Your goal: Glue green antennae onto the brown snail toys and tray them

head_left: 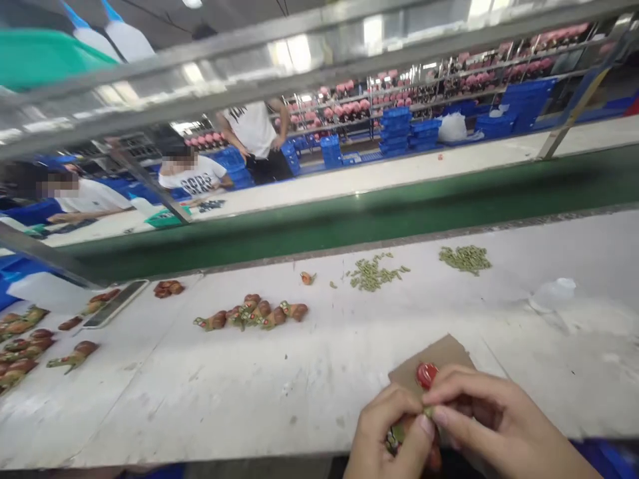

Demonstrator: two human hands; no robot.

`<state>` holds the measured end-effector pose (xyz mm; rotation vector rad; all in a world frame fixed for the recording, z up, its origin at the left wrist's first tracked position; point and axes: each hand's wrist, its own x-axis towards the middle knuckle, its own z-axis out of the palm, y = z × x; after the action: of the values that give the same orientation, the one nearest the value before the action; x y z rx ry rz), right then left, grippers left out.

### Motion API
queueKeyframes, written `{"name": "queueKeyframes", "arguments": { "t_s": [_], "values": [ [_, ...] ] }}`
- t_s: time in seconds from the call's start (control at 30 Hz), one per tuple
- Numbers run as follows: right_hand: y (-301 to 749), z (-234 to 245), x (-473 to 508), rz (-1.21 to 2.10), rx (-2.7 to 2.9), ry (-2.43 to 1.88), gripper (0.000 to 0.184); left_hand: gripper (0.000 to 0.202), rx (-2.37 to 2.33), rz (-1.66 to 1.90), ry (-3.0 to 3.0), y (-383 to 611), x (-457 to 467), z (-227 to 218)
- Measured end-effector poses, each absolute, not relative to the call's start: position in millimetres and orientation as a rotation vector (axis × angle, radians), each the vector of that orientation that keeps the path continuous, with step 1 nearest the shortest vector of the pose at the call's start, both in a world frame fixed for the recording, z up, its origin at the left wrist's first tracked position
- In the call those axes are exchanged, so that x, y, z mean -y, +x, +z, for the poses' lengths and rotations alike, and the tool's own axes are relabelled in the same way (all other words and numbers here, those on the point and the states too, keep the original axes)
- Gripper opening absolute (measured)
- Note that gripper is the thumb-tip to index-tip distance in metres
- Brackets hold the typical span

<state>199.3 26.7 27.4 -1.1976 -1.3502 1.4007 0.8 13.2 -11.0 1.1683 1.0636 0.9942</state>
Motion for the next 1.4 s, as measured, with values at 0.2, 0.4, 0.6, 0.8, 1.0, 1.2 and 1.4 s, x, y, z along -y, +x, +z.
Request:
{"name": "queueKeyframes", "arguments": {
  "t_s": [0.2,0.4,0.6,0.8,1.0,1.2,1.4],
  "values": [
    [226,37,-32,1.039,1.398,-1.400,0.034,0.050,-1.164,0.944,0.997,-7,-6,10],
    [228,24,-32,0.718,1.603,-1.450,0.018,0.040,-1.112,1.006,0.939,-12,0,-3],
    [221,20,-33,0.618,1.701,-1.397,0.019,0.034,-1.005,1.001,0.877,-6,5,-7],
    [223,13,-34,0.552,1.766,-1.389,0.020,0.035,-1.003,0.981,0.868,-4,4,-9],
    [220,11,-33,0.543,1.741,-1.367,0.020,0.029,-1.055,0.985,0.960,-1,3,-5],
    [213,17,-26,0.793,1.354,-1.314,0.018,0.023,-1.096,1.017,1.012,6,1,-1],
    [205,13,-15,1.235,1.003,-1.192,0.005,0.016,-1.035,1.060,1.065,14,-5,7]
  ]
}}
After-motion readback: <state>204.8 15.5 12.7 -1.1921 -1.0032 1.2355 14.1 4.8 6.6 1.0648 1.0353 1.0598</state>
